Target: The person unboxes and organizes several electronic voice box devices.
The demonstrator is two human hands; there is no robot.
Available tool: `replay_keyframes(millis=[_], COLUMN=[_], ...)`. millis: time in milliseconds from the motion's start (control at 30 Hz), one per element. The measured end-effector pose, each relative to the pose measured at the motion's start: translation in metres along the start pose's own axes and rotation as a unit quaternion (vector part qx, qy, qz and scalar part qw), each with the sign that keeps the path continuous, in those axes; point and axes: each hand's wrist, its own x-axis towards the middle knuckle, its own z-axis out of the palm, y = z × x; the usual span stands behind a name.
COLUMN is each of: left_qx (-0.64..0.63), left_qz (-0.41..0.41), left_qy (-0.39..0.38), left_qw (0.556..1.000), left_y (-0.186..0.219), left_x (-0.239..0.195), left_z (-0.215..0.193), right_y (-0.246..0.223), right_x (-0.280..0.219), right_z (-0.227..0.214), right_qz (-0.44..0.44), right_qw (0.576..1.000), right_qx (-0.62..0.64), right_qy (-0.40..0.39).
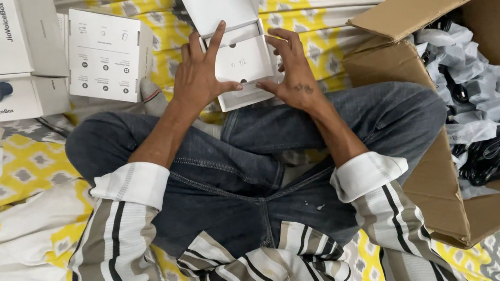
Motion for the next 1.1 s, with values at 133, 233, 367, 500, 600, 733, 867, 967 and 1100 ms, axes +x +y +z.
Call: replay_keyframes(millis=[133, 233, 367, 500, 600, 733, 867, 967, 1100], left_qx=[-0.015, -0.013, 0.043, 0.054, 0.036, 0.056, 0.103, 0.155, 0.148], left_qz=[-0.026, -0.034, 0.011, 0.006, 0.061, 0.043, 0.039, 0.038, 0.033], left_qy=[-0.034, -0.059, -0.008, 0.001, 0.048, 0.007, 0.001, -0.008, -0.003], left_qw=[0.999, 0.998, 0.999, 0.999, 0.996, 0.997, 0.994, 0.987, 0.988], left_y=[0.004, 0.005, -0.004, -0.001, -0.005, -0.002, -0.002, 0.011, 0.0], left_x=[0.002, 0.006, 0.003, 0.005, 0.008, 0.006, 0.008, 0.005, 0.008], left_z=[-0.014, -0.012, 0.001, -0.008, -0.01, -0.009, 0.009, 0.004, 0.027], right_y=[-0.003, -0.001, -0.021, -0.018, -0.004, -0.009, -0.02, -0.006, -0.012], right_x=[0.017, 0.017, 0.023, 0.026, 0.032, 0.036, 0.039, 0.042, 0.041], right_z=[-0.021, -0.023, -0.033, -0.033, -0.031, -0.034, -0.039, -0.037, -0.029], right_qz=[0.032, 0.046, 0.032, -0.033, -0.05, -0.003, -0.019, -0.102, -0.13], right_qw=[0.988, 0.981, 0.985, 0.987, 0.982, 0.984, 0.987, 0.976, 0.959], right_qx=[0.115, 0.116, 0.068, 0.084, 0.153, 0.144, -0.031, -0.063, -0.112], right_qy=[-0.098, -0.15, -0.155, -0.133, -0.1, -0.105, -0.156, -0.182, -0.224])
